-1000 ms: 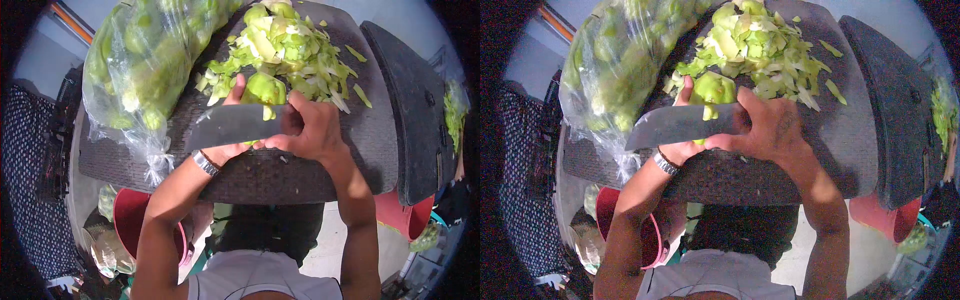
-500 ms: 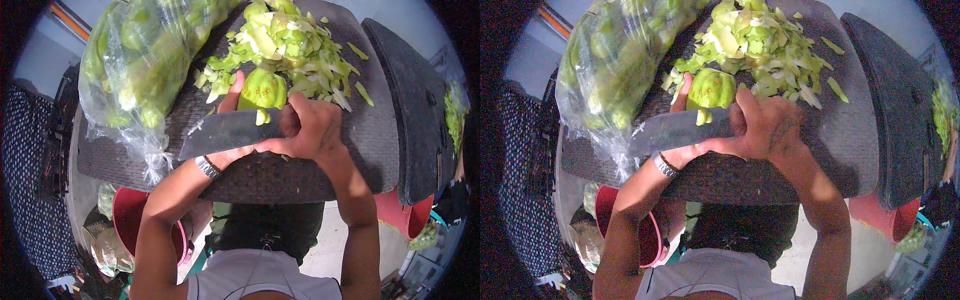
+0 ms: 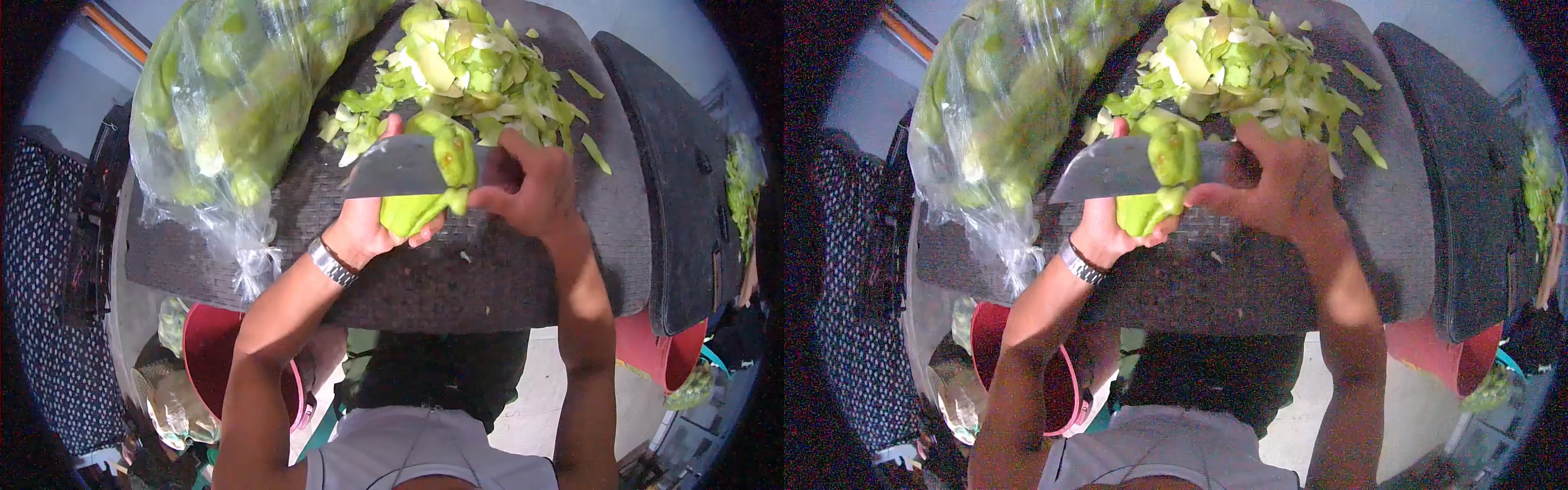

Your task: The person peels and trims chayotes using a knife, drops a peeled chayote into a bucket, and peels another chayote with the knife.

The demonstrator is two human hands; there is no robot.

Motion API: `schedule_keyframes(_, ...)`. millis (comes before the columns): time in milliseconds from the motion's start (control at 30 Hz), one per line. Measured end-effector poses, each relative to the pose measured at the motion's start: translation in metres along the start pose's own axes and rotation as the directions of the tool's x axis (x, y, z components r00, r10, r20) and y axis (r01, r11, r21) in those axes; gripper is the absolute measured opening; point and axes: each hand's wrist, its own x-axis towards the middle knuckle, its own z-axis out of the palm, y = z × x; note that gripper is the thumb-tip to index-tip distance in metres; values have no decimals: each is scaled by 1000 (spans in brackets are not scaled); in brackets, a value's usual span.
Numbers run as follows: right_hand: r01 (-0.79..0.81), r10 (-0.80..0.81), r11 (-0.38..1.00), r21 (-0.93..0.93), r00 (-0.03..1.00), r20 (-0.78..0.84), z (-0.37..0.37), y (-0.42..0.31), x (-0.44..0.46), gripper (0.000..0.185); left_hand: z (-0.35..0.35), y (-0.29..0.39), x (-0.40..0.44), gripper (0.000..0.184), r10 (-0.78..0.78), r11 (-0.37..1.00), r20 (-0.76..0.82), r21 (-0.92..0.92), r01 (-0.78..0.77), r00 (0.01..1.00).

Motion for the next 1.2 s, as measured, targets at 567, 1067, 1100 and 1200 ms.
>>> schedule_keyframes(567,-244,229,944,222,969,88,4,0,-2,68,-9,3,2,72,111,941,-51,325,-88,993)
schedule_keyframes(1067,-480,429,835,269,874,229,-4,-10,5,61,-1,-2,14,58,392,885,-6,277,-375,920)
schedule_keyframes(1100,-485,426,846,224,865,264,-5,-11,4,59,-1,-2,14,59,413,868,-3,304,-392,911)
schedule_keyframes(1200,-495,406,816,299,859,312,0,-16,3,56,-4,-9,14,67,473,780,65,434,-451,879)
